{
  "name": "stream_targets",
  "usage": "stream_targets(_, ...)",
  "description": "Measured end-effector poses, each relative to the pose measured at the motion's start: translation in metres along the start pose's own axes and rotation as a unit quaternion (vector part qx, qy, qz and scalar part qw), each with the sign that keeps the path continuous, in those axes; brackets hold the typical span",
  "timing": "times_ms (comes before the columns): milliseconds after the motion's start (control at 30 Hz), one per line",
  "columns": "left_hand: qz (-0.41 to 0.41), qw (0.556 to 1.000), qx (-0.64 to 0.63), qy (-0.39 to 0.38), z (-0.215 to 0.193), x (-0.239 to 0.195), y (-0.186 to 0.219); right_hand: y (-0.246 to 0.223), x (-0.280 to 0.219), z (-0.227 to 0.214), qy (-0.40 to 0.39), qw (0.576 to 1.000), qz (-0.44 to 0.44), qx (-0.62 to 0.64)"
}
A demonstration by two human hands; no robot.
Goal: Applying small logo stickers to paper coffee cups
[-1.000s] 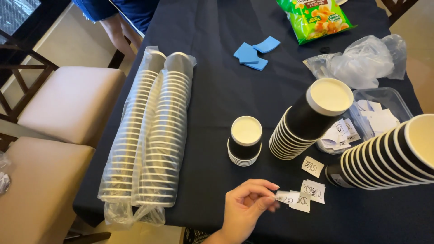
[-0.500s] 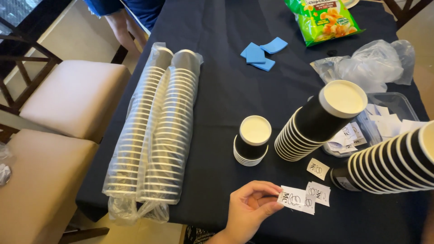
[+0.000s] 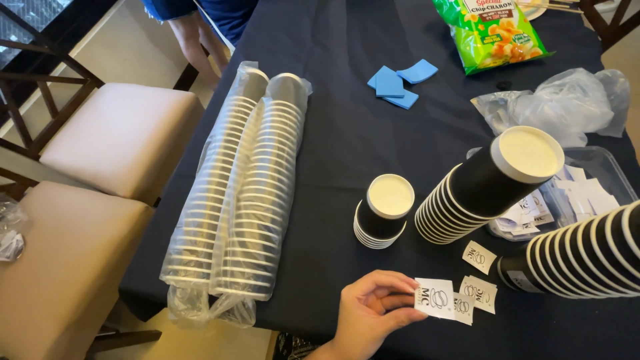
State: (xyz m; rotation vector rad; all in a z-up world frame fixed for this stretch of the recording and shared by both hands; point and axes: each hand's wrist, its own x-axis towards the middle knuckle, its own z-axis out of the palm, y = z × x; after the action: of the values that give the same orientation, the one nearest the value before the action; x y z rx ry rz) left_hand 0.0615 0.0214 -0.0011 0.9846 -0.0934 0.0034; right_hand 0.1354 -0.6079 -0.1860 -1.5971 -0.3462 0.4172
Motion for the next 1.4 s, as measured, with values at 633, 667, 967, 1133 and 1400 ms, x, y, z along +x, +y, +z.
stream_targets(633,0.420,0.851,0.308,-0.072,0.004,0.002,0.026,-0.162,0.125,0.389,0.228,0.964,-0.049,0.127)
stream_targets(667,0.419,0.852,0.307,-0.075,0.004,0.002,0.026,-0.174,0.127,0.394,0.219,0.970,-0.059,0.091)
stream_targets(967,0.454,0.816,0.356,-0.040,-0.015,0.015,0.039,-0.215,0.140,0.404,0.311,0.935,-0.160,0.056)
stream_targets(1133,0.351,0.827,0.425,0.112,-0.035,0.051,0.027,-0.273,0.172,0.420,0.266,0.926,-0.263,-0.053)
stream_targets(1400,0.127,0.909,0.390,0.074,-0.041,0.096,-0.006,-0.277,0.256,0.427,0.166,0.846,-0.357,-0.360)
